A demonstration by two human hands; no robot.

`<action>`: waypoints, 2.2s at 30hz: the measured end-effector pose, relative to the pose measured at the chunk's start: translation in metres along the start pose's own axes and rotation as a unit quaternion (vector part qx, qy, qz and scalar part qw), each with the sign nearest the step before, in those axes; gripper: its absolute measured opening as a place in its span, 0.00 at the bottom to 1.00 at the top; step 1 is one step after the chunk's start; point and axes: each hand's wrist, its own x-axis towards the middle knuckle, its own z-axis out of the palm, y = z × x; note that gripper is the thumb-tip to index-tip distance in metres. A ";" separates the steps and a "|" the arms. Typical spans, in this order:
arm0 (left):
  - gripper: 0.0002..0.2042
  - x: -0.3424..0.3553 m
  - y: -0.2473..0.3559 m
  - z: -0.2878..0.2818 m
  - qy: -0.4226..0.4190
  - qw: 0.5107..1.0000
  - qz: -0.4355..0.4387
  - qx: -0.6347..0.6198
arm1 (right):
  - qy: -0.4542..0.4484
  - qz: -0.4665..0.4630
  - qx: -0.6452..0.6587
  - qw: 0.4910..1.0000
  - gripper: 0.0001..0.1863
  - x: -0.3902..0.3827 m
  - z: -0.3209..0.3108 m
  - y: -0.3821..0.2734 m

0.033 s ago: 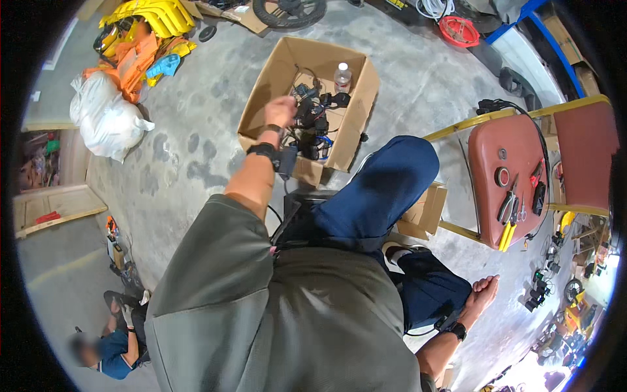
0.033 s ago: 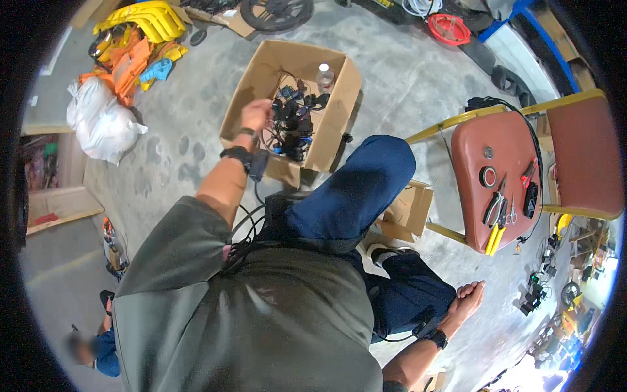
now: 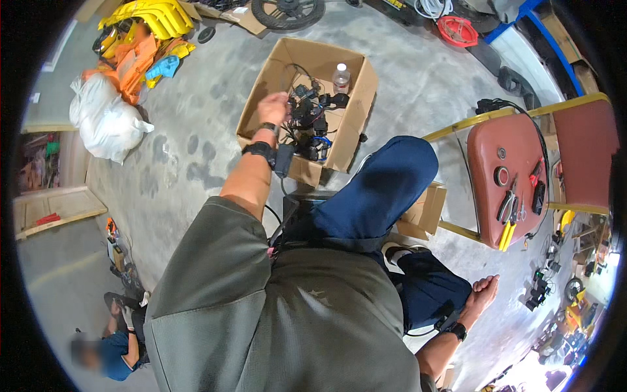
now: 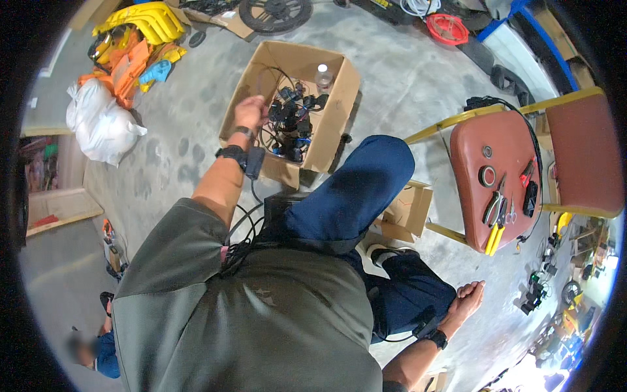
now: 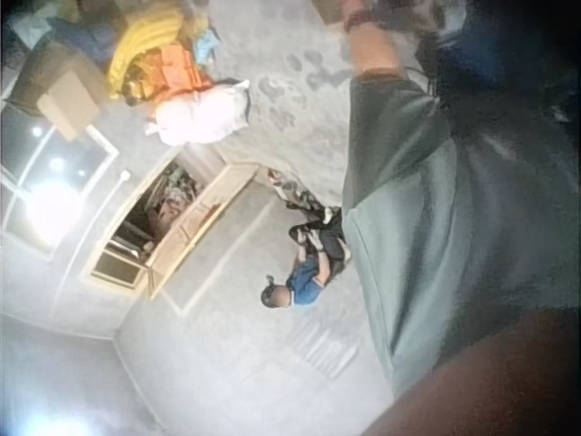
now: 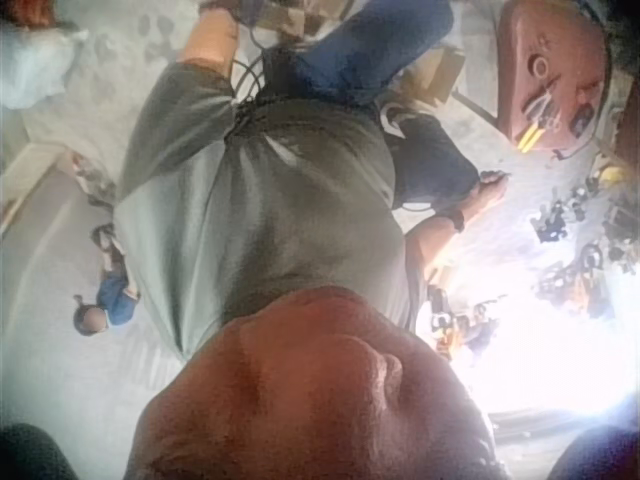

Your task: Cutting and preparing electrical wires for a motorcycle repair.

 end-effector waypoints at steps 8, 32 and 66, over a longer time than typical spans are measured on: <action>0.12 -0.014 0.083 -0.017 0.010 0.993 0.001 -0.116 | 0.009 -0.006 -0.001 1.000 0.17 -0.005 0.013 -0.002; 0.12 -0.199 0.283 0.049 -0.306 0.828 0.357 -0.306 | -0.130 -0.226 -0.286 0.922 0.36 -0.030 0.096 -0.003; 0.20 -0.389 0.239 0.185 -0.709 0.649 0.231 -0.151 | -0.320 -0.306 -0.097 0.891 0.21 -0.119 0.179 -0.011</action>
